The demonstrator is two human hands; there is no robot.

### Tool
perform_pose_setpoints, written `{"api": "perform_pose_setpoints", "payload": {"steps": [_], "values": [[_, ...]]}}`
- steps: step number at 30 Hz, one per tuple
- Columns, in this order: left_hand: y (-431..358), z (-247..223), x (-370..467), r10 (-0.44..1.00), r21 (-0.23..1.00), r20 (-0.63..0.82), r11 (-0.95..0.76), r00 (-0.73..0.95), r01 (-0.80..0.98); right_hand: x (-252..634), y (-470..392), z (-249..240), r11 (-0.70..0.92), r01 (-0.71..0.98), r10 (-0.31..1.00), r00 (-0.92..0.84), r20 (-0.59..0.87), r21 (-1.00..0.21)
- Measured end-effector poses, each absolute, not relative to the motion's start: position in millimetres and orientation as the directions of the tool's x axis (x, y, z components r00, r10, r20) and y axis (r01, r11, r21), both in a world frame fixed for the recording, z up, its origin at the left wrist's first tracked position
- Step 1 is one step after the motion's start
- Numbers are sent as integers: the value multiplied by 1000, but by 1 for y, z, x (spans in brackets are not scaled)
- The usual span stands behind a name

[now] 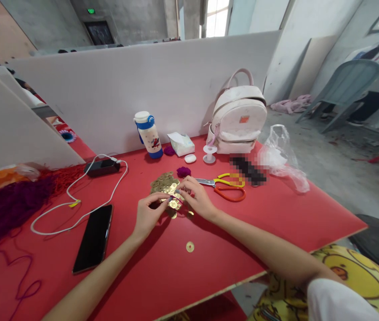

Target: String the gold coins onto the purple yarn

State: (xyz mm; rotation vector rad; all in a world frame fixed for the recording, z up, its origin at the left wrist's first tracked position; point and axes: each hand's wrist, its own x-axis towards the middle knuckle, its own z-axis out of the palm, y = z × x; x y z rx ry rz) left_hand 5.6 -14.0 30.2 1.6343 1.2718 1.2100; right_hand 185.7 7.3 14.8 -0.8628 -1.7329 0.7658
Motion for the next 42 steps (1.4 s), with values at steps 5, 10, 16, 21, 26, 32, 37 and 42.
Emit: {"api": "perform_pose_setpoints", "payload": {"steps": [5, 10, 16, 21, 26, 32, 37, 42], "values": [[-12, 26, 4, 958, 917, 271, -287, 96, 277, 185, 9, 15, 458, 138, 872, -264, 413, -878], [-11, 22, 2, 949, 899, 292, -316, 121, 303, 185, 9, 16, 475, 117, 863, -258, 435, -872], [-9, 20, -1, 930, 884, 324, -362, 173, 297, 187, 10, 14, 498, 119, 849, -269, 455, -859], [-8, 18, -2, 924, 879, 330, -376, 193, 295, 187, 10, 10, 534, 145, 830, -279, 483, -833], [-7, 16, -3, 931, 891, 311, -356, 192, 283, 186, 9, 10, 528, 153, 830, -302, 469, -835], [-2, 13, -6, 937, 931, 250, -302, 244, 204, 184, 9, 11, 379, 113, 896, -295, 333, -918], [0, 14, -5, 952, 949, 204, -250, 229, 193, 183, 12, 7, 275, 30, 909, -334, 250, -961], [-2, 12, -3, 985, 976, 93, -119, 147, 181, 181, 8, 11, -13, -183, 920, -387, 60, -983]]}}
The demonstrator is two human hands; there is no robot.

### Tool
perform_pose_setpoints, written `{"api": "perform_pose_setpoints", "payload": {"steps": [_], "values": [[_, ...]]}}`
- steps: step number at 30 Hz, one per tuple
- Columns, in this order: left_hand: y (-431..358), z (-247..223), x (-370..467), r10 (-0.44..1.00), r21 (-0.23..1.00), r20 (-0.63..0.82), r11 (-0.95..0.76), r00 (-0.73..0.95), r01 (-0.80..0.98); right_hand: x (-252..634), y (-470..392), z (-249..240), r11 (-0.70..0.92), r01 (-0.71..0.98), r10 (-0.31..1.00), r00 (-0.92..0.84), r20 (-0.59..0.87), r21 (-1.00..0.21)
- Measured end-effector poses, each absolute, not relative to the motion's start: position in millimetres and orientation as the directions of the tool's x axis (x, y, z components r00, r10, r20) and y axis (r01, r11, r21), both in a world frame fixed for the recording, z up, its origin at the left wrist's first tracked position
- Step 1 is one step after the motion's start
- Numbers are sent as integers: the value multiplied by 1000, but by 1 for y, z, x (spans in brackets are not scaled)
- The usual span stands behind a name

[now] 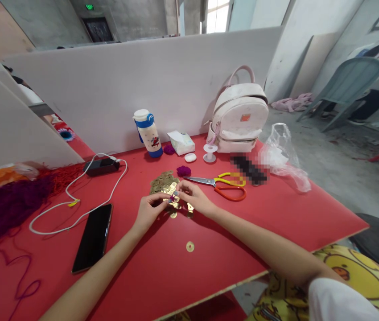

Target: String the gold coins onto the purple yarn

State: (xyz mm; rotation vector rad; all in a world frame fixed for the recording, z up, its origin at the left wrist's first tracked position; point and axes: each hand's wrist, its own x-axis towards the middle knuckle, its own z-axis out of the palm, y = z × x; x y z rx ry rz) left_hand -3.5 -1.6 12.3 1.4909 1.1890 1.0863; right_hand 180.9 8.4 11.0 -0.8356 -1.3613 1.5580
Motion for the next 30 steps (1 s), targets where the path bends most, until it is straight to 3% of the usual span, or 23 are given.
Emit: {"api": "perform_pose_setpoints", "payload": {"steps": [5, 8, 11, 15, 18, 25, 30], "values": [[0, 8, -2, 997, 996, -33, 28, 67, 81, 181, 13, 6, -152, -355, 961, -269, -55, -922], [1, 9, -1, 996, 996, -85, 85, 19, 15, 183, 19, 1, -20, -382, 1000, -15, -16, -924], [0, 14, 1, 991, 991, -127, 126, -35, -33, 185, 19, 2, 189, -237, 973, 173, 150, -953], [-2, 19, 4, 988, 990, -131, 126, -81, -65, 184, 7, 9, 389, 132, 920, -5, 392, -912], [-5, 20, 5, 992, 994, -98, 93, -80, -63, 181, 0, 7, 402, 274, 913, -194, 359, -874], [-13, 27, 10, 999, 999, -39, 38, -19, -7, 175, 2, -1, 296, 37, 891, -370, 262, -954], [-18, 33, 12, 999, 1000, 9, -9, 38, 2, 176, 1, -2, 388, 133, 853, -426, 300, -912]]}}
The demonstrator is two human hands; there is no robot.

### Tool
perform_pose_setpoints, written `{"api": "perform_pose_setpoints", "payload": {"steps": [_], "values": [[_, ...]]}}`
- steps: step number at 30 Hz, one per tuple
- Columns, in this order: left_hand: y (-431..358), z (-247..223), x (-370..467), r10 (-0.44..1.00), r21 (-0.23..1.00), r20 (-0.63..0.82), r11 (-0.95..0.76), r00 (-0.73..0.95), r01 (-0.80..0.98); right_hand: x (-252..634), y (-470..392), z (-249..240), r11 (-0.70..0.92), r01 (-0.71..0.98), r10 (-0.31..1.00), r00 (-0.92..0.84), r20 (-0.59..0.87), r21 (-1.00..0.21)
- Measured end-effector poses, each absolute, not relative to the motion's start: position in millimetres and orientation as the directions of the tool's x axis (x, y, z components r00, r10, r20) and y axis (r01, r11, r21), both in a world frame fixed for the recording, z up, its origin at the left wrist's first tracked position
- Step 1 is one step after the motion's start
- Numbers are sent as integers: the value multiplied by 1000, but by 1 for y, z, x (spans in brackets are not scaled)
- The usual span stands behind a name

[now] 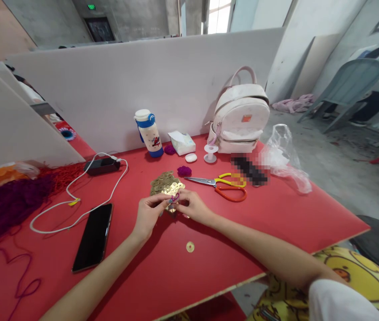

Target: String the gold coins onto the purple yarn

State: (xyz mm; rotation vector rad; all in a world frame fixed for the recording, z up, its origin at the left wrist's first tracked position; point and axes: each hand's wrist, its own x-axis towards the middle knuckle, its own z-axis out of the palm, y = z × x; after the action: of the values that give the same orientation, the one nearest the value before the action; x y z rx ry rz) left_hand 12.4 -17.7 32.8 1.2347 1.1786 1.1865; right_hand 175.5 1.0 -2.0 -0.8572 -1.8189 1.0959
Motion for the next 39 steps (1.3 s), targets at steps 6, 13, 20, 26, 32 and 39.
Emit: {"api": "perform_pose_setpoints", "payload": {"steps": [6, 13, 20, 26, 32, 39], "values": [[-22, 39, 13, 998, 1000, 12, -11, 64, -25, 176, 3, -3, 474, 218, 823, -453, 342, -853], [-22, 39, 13, 997, 1000, 11, -13, 72, 20, 177, 6, -6, 499, 273, 823, -446, 351, -823], [-14, 30, 9, 1000, 994, 7, -7, -4, 112, 177, 5, 5, 349, 160, 865, -435, 252, -923], [-9, 23, 6, 999, 997, 31, -35, 44, 74, 180, 2, 14, 19, -221, 912, -396, 108, -975], [-11, 21, 6, 993, 977, 86, -100, 78, 188, 185, 7, 5, -67, -316, 948, -317, 39, -947], [-8, 15, 3, 992, 970, 80, -100, 98, 221, 189, 10, 16, 43, -403, 959, -240, 151, -914]]}}
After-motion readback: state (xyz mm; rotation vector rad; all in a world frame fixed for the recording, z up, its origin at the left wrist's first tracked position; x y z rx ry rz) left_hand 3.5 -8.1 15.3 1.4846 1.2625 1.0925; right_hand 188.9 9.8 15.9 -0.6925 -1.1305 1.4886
